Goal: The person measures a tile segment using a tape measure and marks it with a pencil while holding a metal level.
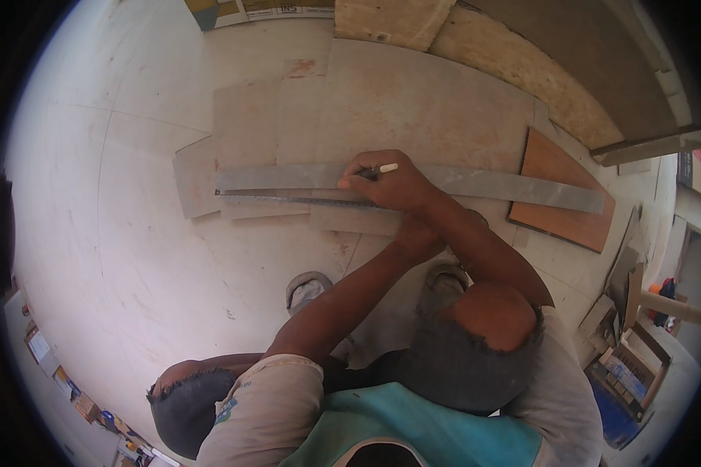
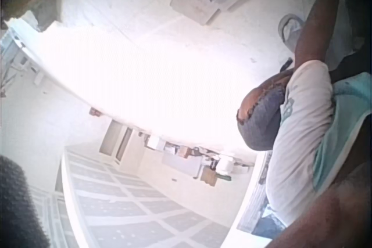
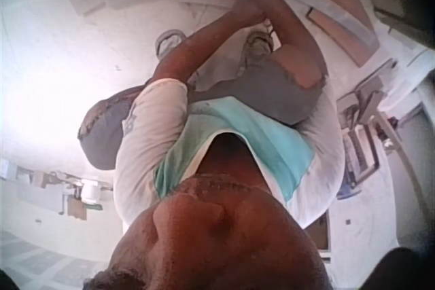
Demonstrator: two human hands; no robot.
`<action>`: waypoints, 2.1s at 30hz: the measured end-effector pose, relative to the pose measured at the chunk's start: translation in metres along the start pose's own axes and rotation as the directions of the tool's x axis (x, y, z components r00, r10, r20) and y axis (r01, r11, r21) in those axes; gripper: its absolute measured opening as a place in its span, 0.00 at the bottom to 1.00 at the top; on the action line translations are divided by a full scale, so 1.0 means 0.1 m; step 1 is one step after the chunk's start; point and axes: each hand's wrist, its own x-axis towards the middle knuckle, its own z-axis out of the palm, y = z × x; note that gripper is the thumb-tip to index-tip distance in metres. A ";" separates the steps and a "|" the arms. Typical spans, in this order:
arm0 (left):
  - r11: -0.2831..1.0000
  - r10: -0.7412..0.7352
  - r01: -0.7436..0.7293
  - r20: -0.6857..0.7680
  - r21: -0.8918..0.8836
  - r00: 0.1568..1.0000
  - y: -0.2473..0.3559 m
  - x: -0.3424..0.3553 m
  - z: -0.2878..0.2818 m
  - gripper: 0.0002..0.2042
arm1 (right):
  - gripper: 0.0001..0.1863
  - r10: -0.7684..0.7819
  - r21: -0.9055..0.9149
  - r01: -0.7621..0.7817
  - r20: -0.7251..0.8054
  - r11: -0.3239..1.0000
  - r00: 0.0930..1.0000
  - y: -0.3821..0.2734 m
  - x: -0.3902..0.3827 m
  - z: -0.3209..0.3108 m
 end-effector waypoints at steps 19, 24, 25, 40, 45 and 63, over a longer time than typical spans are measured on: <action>0.990 -0.109 0.113 0.058 -0.087 0.992 0.06 0.05 -0.05 0.12 | 0.08 -0.060 -0.003 0.061 -0.166 0.998 0.984 0.04 -0.02 0.04; 0.987 -0.093 0.092 -0.002 -0.133 0.996 0.01 -0.01 0.00 0.11 | 0.09 -0.097 -0.024 0.095 -0.051 0.995 0.994 0.07 -0.02 0.05; 0.988 -0.092 0.089 -0.017 -0.128 0.996 0.01 0.00 0.00 0.11 | 0.08 -0.090 -0.044 0.088 -0.036 0.995 0.995 0.06 -0.03 0.03; 0.990 -0.079 0.070 -0.063 -0.123 0.995 0.01 -0.01 0.04 0.11 | 0.08 -0.071 -0.029 0.068 -0.089 0.997 0.993 0.03 -0.04 0.02; 0.987 -0.073 0.072 -0.001 -0.140 0.997 0.02 0.01 0.02 0.10 | 0.07 -0.117 0.018 0.122 -0.171 0.992 0.978 0.03 -0.03 0.06; 0.972 -0.123 0.116 -0.025 -0.204 0.992 0.07 0.03 -0.04 0.11 | 0.11 -0.133 -0.157 0.120 -0.075 0.980 0.988 0.04 -0.05 0.02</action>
